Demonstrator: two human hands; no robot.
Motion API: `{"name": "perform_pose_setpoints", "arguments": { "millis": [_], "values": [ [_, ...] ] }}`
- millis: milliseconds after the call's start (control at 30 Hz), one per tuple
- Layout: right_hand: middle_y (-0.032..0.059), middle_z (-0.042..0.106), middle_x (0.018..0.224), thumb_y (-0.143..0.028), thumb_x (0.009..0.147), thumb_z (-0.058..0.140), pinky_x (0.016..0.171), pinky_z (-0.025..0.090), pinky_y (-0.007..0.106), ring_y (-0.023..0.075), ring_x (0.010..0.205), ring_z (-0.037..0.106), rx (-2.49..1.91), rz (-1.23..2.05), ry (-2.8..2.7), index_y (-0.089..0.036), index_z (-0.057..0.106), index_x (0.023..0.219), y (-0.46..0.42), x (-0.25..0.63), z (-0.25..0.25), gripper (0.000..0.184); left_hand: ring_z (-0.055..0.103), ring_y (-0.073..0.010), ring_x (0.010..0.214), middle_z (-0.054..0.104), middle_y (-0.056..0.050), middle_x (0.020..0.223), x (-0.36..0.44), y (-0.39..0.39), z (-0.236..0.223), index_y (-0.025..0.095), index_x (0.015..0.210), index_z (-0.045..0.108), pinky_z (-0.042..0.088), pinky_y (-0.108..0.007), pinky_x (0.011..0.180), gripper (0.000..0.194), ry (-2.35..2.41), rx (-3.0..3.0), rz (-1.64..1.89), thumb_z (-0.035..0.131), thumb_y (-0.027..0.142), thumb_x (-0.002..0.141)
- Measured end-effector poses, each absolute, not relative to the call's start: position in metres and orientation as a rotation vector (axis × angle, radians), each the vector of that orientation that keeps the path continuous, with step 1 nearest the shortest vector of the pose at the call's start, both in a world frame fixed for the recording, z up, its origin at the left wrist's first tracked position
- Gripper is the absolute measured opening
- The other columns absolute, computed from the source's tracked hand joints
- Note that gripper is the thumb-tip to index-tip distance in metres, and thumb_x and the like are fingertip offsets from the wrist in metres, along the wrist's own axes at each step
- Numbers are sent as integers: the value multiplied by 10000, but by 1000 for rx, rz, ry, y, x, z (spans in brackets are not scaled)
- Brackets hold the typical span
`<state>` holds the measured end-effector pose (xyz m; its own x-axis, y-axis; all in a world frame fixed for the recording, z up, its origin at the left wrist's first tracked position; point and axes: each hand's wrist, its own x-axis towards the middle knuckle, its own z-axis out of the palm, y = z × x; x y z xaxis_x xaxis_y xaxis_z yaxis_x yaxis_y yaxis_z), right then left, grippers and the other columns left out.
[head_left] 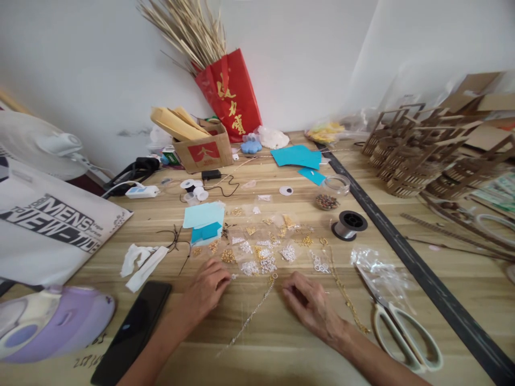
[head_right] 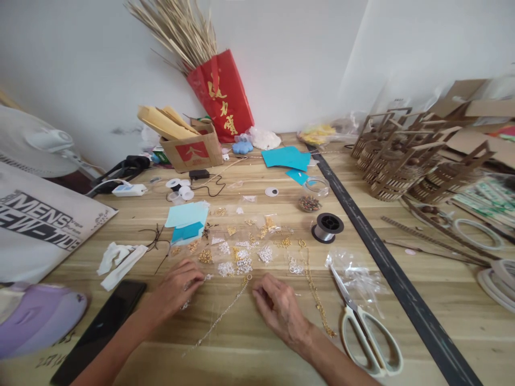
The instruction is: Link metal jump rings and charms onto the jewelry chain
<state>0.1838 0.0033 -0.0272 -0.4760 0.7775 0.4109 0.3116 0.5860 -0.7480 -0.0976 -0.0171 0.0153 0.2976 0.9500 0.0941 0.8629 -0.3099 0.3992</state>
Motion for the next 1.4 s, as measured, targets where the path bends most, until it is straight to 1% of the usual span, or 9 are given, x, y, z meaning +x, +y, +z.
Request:
{"name": "perform_pose_setpoints", "arguments": {
  "millis": [300,467,700,867,1100,1267,1400],
  "values": [
    [-17,507,682,-165,950,460,541,361,226,122,577,483,-872,771,-2056,-209,512,837,3,184,-26,133,552,-214,938,640,-27,853,-98,-18,5,178,781,629,443,-392,917,145,1613,2387,427,567,104,890],
    [-22,497,673,-160,949,465,536,356,224,118,566,475,-867,762,-2050,-210,507,831,3,184,-27,134,554,-212,924,637,-26,846,-98,-18,2,183,784,631,454,-386,894,171,1604,2397,402,535,124,913],
    [-14,510,681,-159,945,466,544,367,224,121,579,483,-856,761,-2046,-206,510,831,4,184,-26,131,553,-209,899,645,-27,831,-97,-17,4,184,790,634,453,-394,903,213,1612,2410,392,486,158,942],
    [-14,519,672,-158,940,469,520,369,222,123,564,487,-856,766,-2042,-207,519,835,4,184,-26,126,555,-205,894,640,-29,835,-97,-16,3,179,800,627,465,-392,893,242,1604,2426,407,449,184,962],
    [-10,518,679,-161,950,452,530,379,223,125,568,488,-852,764,-2053,-209,517,839,4,184,-28,138,548,-215,942,643,-25,848,-100,-17,4,185,816,630,454,-400,909,204,1595,2406,403,478,169,950],
    [-8,517,686,-157,950,456,533,370,228,125,572,490,-857,764,-2057,-207,514,840,4,184,-28,134,557,-204,918,641,-20,836,-101,-19,7,187,791,629,458,-366,882,218,1599,2386,392,478,141,942],
    [-8,516,685,-162,950,458,533,371,228,125,574,488,-858,768,-2046,-205,515,837,3,184,-27,134,552,-200,898,637,-18,838,-101,-19,5,187,794,624,457,-368,877,214,1581,2403,384,477,155,948]
  ]
}}
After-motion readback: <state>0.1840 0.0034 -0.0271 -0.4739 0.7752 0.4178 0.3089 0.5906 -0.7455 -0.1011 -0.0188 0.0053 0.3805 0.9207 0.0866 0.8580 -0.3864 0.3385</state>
